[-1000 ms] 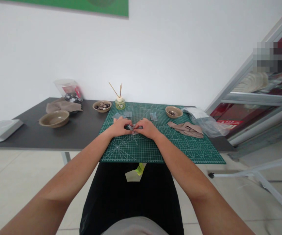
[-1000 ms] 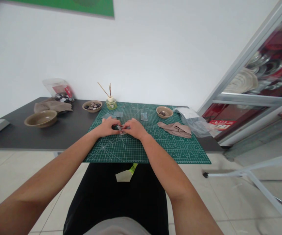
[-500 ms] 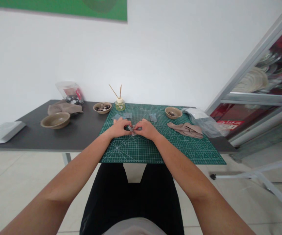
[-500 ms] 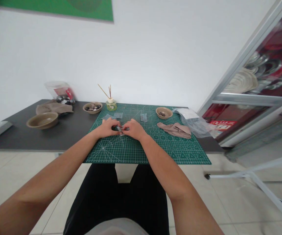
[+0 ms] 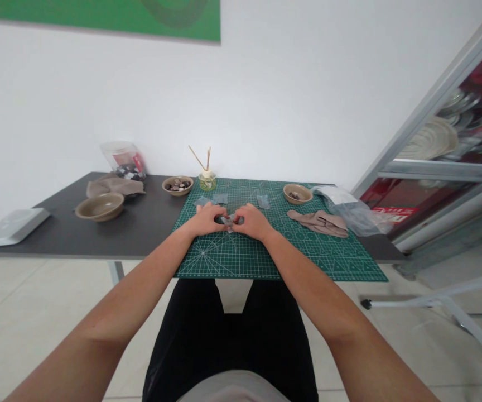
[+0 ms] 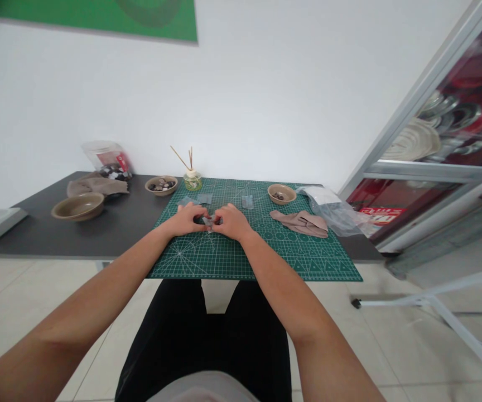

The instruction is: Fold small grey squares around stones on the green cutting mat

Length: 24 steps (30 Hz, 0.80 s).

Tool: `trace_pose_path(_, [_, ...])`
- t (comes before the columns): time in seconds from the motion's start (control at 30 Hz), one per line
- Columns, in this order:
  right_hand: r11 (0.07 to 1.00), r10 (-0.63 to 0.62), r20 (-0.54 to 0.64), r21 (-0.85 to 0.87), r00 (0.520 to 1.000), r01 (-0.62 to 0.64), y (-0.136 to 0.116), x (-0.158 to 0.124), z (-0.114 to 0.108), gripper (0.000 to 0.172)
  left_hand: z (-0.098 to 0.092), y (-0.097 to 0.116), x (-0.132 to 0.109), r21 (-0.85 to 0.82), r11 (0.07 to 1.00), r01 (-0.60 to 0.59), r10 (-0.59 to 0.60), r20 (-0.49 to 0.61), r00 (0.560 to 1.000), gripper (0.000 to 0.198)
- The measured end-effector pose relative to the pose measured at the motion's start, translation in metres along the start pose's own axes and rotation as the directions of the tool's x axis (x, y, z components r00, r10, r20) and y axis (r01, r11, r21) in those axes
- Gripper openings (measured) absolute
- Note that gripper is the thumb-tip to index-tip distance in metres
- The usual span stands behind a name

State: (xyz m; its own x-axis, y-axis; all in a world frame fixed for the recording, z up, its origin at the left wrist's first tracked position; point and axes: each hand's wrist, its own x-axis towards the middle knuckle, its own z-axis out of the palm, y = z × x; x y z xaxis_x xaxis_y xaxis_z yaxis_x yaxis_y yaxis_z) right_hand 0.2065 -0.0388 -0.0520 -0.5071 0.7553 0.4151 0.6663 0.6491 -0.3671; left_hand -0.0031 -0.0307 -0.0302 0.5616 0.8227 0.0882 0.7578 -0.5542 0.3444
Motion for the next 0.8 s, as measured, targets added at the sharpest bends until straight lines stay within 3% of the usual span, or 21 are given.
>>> trace_pose_path(0.13, [0.997,-0.051,0.048,0.058,0.998,0.048,0.0032,0.0023,0.0026,0.012,0.0013,-0.0019,0.0011,-0.002,1.0,-0.006,0.006,-0.001,1.0,0.039])
trace_pose_path(0.47, [0.99,0.128,-0.026,-0.051,0.991,-0.13,0.001,0.0021,-0.0004,0.01,0.0024,-0.0003,0.0016,-0.014,1.0,0.015,-0.015,-0.001,1.0,0.038])
trace_pose_path(0.8, [0.996,-0.02,0.045,0.085,0.999,0.016,0.0012,0.0031,-0.0005,0.012,0.001,0.0004,0.0011,-0.002,1.0,0.012,-0.012,0.002,1.0,0.04])
